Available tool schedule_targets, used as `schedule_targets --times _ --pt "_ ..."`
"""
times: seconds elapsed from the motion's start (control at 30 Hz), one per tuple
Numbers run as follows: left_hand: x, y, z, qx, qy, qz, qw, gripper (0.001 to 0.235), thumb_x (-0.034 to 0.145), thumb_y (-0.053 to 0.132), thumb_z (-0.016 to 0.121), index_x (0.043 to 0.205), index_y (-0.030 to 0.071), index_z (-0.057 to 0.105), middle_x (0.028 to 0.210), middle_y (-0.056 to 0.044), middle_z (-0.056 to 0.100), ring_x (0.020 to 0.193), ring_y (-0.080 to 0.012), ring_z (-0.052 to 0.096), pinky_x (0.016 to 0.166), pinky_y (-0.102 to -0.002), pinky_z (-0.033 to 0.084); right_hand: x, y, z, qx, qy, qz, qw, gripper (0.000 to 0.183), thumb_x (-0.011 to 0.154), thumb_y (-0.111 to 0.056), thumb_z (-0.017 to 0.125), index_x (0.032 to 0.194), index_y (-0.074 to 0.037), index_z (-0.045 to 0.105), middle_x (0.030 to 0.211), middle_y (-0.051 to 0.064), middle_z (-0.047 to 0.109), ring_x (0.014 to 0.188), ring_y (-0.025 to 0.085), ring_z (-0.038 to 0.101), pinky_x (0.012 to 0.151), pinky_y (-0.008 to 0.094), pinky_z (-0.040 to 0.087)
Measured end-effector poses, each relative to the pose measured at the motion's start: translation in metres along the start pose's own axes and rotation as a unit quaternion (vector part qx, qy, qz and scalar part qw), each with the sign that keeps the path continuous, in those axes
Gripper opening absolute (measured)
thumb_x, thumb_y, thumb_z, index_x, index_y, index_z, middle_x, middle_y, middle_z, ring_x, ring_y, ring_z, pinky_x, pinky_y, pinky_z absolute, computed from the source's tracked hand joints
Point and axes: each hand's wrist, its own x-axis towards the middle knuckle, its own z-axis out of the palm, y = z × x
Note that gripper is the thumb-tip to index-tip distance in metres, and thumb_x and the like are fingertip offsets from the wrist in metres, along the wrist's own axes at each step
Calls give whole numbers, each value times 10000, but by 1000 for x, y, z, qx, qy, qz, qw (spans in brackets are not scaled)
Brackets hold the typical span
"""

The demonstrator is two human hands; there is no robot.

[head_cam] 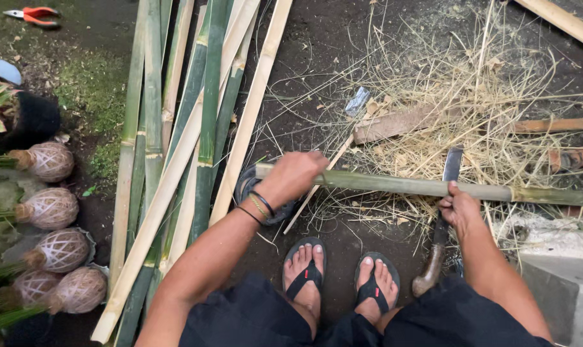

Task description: The person splits and strips a piece of bamboo by hand using a machete while sitting on the ground. They use the tool to remove the outer green layer and then thin the strip by peeling away layers from the inside.

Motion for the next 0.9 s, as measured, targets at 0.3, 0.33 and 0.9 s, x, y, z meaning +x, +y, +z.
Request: schedule_targets --times 0.3,0.33,0.9 --pt "97 -48 -56 -112 215 -110 964 486 976 359 691 1363 79 602 1314 -164 684 913 -246 746 823 -391 610 -10 -5 6 0 -16 7 1000 173 1063 -234 631 1074 -89 535 777 -26 468 546 60 341 468 201 314" --pt "84 -62 -49 -86 226 -116 963 732 915 419 737 1437 -21 475 1380 -277 572 1082 -362 630 898 -442 544 -11 -4 5 15 -45 13 999 168 1065 -257 617 1064 -117 524 770 -23 457 552 71 343 485 211 323" --pt "-80 -92 36 -195 -43 -376 905 202 863 175 820 1059 124 809 967 -129 788 901 -234 767 861 -336 584 -7 -2 -20 108 -141 -11 984 104 1109 -267 558 1064 -174 549 811 -16 489 625 99 403 569 249 375"
